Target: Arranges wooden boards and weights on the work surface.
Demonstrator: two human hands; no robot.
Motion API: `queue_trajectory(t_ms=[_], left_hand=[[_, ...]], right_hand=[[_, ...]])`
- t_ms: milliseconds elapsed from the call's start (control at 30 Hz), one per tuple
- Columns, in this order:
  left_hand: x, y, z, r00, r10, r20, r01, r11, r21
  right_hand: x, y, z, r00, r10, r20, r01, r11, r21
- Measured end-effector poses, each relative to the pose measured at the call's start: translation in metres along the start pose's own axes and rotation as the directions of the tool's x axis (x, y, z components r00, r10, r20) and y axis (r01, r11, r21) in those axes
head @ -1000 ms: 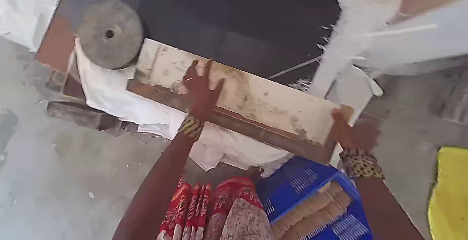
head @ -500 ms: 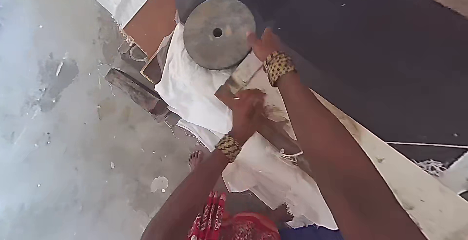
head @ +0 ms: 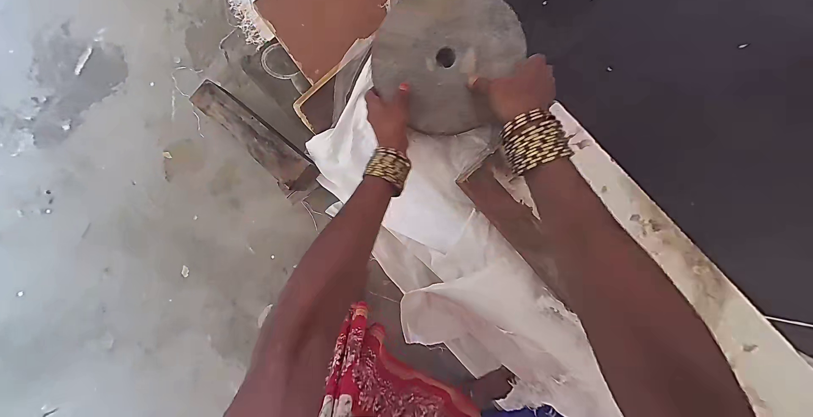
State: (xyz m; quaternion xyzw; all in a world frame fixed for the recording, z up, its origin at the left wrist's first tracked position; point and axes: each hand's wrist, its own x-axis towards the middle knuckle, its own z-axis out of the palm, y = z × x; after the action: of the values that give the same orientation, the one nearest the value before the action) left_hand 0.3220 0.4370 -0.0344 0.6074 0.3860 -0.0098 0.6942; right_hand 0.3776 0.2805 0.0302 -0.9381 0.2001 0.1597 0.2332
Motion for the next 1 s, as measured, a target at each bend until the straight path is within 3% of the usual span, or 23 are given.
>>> queue_trajectory(t_ms=[133, 200, 267, 333, 400, 533, 633, 767, 833, 1000], left_hand=[[0.002, 0.02, -0.059, 0.99, -0.063, 0.123, 0.076, 0.991, -0.108], [-0.007, 0.028, -0.085, 0.986, -0.068, 0.153, 0.094, 0.981, -0.171], [-0.031, 0.04, -0.103, 0.992, -0.027, 0.123, 0.052, 0.979, -0.198], [-0.064, 0.049, -0.125, 0.996, 0.042, 0.073, -0.03, 0.986, -0.163], [-0.096, 0.05, -0.148, 0.996, 0.087, 0.028, -0.084, 0.99, -0.114], [-0.173, 0.047, -0.16, 0.997, 0.07, 0.034, -0.066, 0.992, -0.109], [-0.226, 0.042, -0.12, 0.997, 0.012, 0.075, -0.005, 0.996, -0.087], [-0.282, 0.018, -0.028, 0.963, -0.019, 0.27, 0.016, 1.0, 0.015], [-0.304, 0.004, 0.028, 0.916, -0.06, 0.397, 0.015, 0.993, 0.115], [-0.337, -0.05, 0.161, 0.724, -0.17, 0.669, -0.063, 0.949, 0.309]], right_hand=[[-0.015, -0.007, 0.01, 0.997, 0.056, 0.052, -0.069, 0.949, 0.307], [-0.016, -0.008, 0.02, 0.993, 0.094, 0.068, -0.116, 0.86, 0.497], [-0.023, -0.008, 0.026, 0.978, 0.081, 0.191, -0.185, 0.757, 0.626], [-0.043, -0.01, 0.031, 0.956, 0.027, 0.293, -0.236, 0.668, 0.706], [-0.07, 0.0, 0.029, 0.943, -0.028, 0.331, -0.235, 0.649, 0.724], [-0.13, 0.043, -0.012, 0.919, -0.033, 0.394, -0.313, 0.549, 0.775], [-0.166, 0.107, -0.061, 0.926, 0.011, 0.377, -0.349, 0.4, 0.847], [-0.194, 0.229, -0.12, 0.933, 0.183, 0.309, -0.351, 0.286, 0.892], [-0.201, 0.295, -0.145, 0.927, 0.276, 0.254, -0.332, 0.286, 0.899], [-0.203, 0.438, -0.185, 0.884, 0.436, 0.168, -0.366, 0.423, 0.829]])
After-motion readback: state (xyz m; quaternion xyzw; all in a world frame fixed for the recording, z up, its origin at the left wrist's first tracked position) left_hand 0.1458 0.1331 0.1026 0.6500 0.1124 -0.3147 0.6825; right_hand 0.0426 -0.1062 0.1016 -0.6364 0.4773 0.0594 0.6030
